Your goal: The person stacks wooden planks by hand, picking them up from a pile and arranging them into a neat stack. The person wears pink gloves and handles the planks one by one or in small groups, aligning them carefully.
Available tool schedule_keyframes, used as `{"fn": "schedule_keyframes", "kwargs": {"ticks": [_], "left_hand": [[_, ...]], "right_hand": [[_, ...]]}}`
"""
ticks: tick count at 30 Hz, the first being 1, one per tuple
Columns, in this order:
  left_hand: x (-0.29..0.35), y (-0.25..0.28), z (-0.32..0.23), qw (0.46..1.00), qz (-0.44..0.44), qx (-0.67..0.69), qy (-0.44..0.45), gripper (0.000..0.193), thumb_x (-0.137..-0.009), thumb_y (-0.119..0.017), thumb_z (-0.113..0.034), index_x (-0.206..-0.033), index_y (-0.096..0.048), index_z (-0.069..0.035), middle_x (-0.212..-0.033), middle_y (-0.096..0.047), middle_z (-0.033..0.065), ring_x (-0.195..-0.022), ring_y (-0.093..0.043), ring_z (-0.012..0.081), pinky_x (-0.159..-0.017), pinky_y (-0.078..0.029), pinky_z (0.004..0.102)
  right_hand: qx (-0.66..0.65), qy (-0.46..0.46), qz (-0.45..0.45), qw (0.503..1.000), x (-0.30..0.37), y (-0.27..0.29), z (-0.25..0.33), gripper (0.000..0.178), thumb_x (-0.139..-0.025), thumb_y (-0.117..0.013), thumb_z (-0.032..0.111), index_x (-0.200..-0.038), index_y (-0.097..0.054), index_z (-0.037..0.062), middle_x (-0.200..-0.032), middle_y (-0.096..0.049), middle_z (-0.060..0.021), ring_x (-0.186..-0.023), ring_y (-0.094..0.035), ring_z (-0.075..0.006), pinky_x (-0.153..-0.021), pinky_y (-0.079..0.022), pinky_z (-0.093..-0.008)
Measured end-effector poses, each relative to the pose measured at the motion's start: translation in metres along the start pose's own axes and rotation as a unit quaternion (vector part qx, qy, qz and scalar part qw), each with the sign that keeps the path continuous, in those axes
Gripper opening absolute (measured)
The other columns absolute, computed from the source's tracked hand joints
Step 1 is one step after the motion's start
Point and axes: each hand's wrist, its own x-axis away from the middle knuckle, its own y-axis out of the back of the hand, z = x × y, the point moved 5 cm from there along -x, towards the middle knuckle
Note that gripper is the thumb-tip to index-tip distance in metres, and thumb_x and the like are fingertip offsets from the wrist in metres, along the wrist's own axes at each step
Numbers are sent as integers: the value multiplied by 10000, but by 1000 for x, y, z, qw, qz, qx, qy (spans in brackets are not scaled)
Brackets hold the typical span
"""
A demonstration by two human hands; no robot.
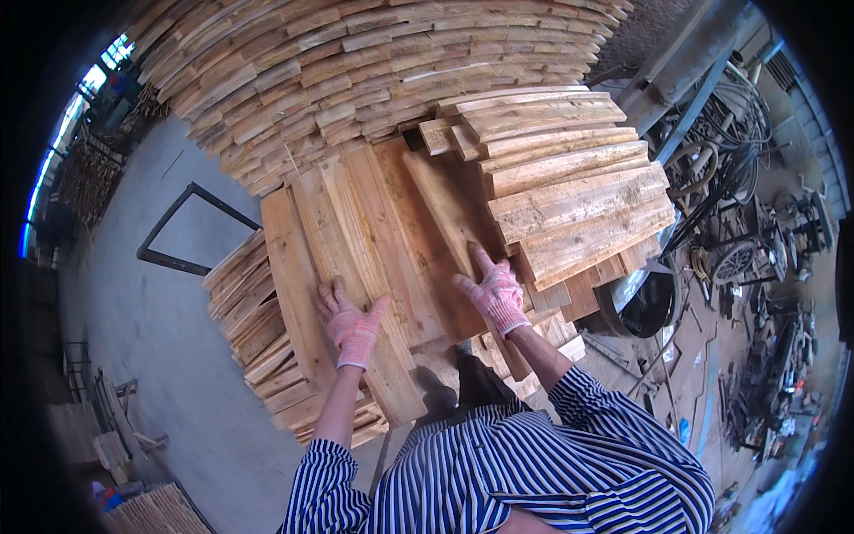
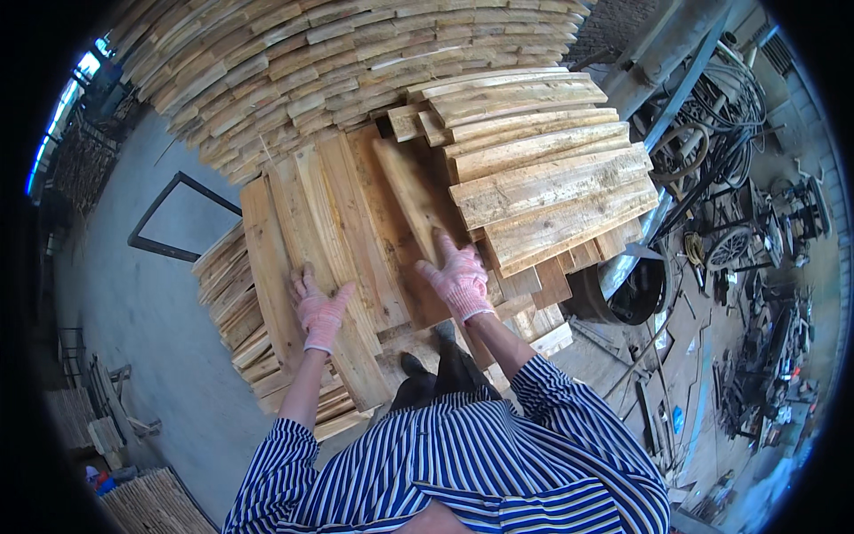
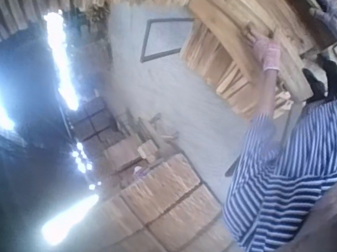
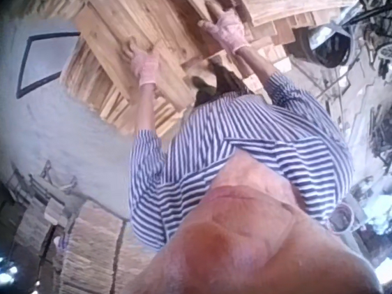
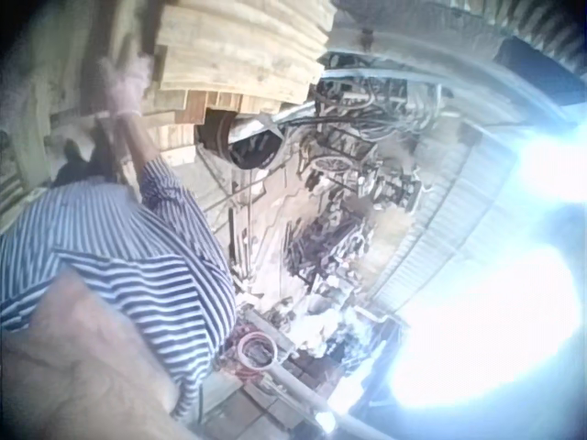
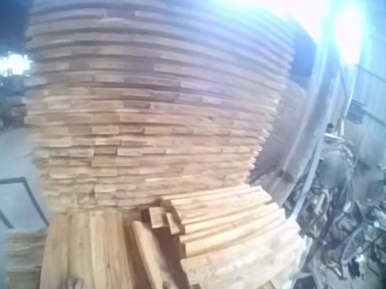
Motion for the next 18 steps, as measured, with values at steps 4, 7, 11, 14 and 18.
{"fn": "schedule_keyframes", "kwargs": {"ticks": [4, 7, 11, 14, 18], "left_hand": [[3, -3, -15, 997, -15, -74, -8, 1105, -744, -781, -620, -1585, -272, -116, -1629, -230, 239, -1508, -210, 466, -1242, -184, 570], [5, -2, -10, 997, -31, -74, -17, 1083, -752, -773, -611, -1578, -280, -113, -1616, -242, 241, -1500, -228, 467, -1238, -189, 576], [4, -2, -11, 996, -27, -85, -14, 1081, -760, -753, -635, -1582, -278, -118, -1609, -251, 239, -1498, -233, 466, -1238, -186, 580], [1, -3, -8, 997, -25, -61, -28, 1082, -781, -717, -681, -1580, -279, -98, -1603, -262, 245, -1498, -222, 476, -1239, -180, 586], [-23, 14, 32, 990, -127, -39, 39, 1111, -818, -704, -683, -1585, -250, -20, -1640, -223, 262, -1511, -192, 476, -1241, -177, 577]], "right_hand": [[90, -7, -32, 995, -19, -15, -3, 826, -909, -636, 587, -1596, -337, 238, -1277, -557, -333, -1200, -580, -478, -956, -498, -578], [113, -17, -66, 991, -20, -22, -1, 822, -922, -619, 602, -1586, -352, 197, -1244, -588, -319, -1161, -607, -474, -948, -500, -583], [95, -51, -29, 994, -67, -36, 2, 820, -955, -519, 667, -1587, -344, 176, -1219, -609, -313, -1124, -640, -455, -946, -503, -613], [75, 33, 2, 997, -105, -41, -4, 841, -968, -422, 723, -1616, -285, 204, -1317, -591, -326, -1200, -624, -438, -994, -496, -608], [34, 4, 33, 999, -113, -38, -19, 823, -980, -427, 697, -1638, -215, 251, -1483, -485, -312, -1299, -566, -437, -1066, -468, -568]]}}
